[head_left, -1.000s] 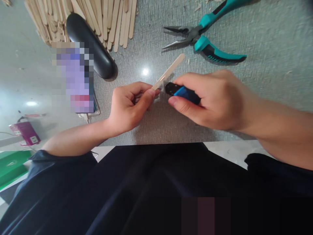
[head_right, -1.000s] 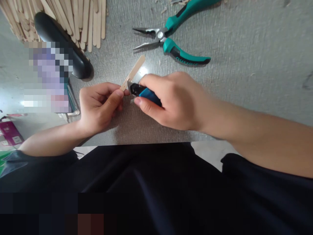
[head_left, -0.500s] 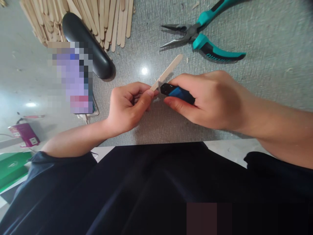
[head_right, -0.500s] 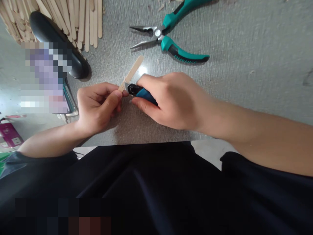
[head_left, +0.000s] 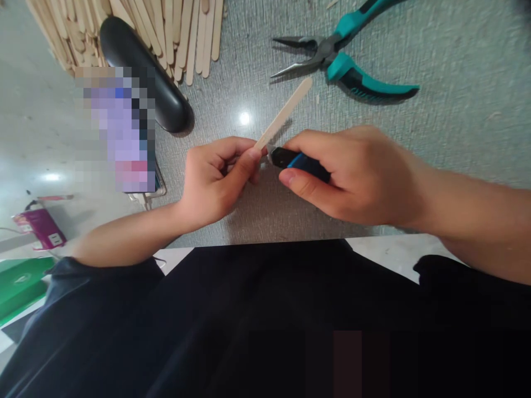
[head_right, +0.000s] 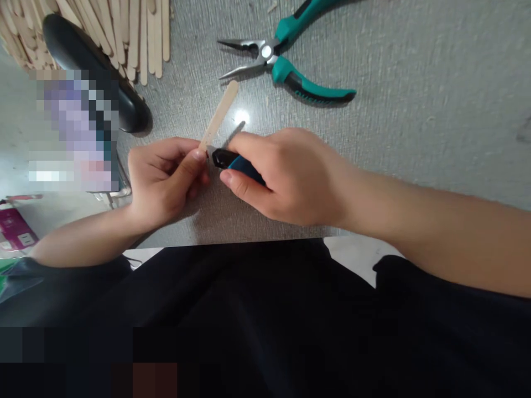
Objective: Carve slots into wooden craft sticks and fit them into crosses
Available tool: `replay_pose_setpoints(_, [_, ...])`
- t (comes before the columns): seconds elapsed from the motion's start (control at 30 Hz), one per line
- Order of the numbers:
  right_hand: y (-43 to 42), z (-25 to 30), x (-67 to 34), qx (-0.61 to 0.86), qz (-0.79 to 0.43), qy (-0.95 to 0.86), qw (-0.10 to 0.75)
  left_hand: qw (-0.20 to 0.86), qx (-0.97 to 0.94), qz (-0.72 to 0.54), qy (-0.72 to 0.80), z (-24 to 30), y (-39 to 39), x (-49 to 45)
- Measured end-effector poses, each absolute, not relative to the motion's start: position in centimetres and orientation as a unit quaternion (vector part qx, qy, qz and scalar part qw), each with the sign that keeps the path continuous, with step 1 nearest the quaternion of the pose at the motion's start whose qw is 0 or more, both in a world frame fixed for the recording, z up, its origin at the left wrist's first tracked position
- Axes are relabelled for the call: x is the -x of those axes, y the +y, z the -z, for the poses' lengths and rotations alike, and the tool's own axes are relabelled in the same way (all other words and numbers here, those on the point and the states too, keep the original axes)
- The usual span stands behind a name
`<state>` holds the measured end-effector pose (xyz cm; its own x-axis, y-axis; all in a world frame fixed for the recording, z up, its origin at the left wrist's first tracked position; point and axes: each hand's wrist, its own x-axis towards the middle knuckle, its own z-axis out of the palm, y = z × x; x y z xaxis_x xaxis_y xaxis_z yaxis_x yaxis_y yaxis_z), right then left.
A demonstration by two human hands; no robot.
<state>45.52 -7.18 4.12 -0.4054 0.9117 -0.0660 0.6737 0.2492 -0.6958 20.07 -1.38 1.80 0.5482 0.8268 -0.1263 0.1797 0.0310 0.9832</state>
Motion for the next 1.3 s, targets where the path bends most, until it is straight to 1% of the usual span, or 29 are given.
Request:
replay_pose_setpoints(0.13, [-6.8, -4.6, -45.2, 0.525, -0.351, -0.764, 0.132, 0.61, -0.643, -0.262, 0.382, -1.9, -1.4, -20.0])
replay_pose_setpoints(0.4, [-6.6, -4.8, -45.1, 0.521, -0.339, -0.777, 0.099, 0.607, -0.646, -0.254, 0.386, -2.3, -1.5, -20.3])
replay_pose_setpoints(0.57, [-6.9, -3.8, -44.5, 0.547, -0.287, -0.778, 0.113, 0.607, -0.645, -0.257, 0.387, -2.2, -1.4, -20.1])
replay_pose_setpoints(0.63, [-6.9, -3.7, -44.4, 0.55, -0.292, -0.773, 0.117, 0.615, -0.645, -0.264, 0.37, -2.1, -1.4, -20.0])
replay_pose_setpoints(0.8, [-6.6, -4.4, -44.4, 0.549, -0.299, -0.777, 0.077, 0.637, -0.627, -0.293, 0.34, -2.3, -1.2, -20.2])
replay_pose_setpoints(1.13, [-6.8, -4.4, -44.2, 0.578, -0.242, -0.778, 0.053, 0.617, -0.64, -0.265, 0.373, -2.1, -1.2, -19.9])
replay_pose_setpoints(1.2, [-6.3, -4.5, -44.6, 0.612, -0.23, -0.754, 0.059, 0.61, -0.641, -0.261, 0.386, -2.3, -1.3, -19.9])
replay_pose_setpoints(1.3, [-5.8, -4.3, -45.3, 0.636, -0.239, -0.728, 0.096, 0.607, -0.637, -0.257, 0.4, -2.5, -1.4, -20.0])
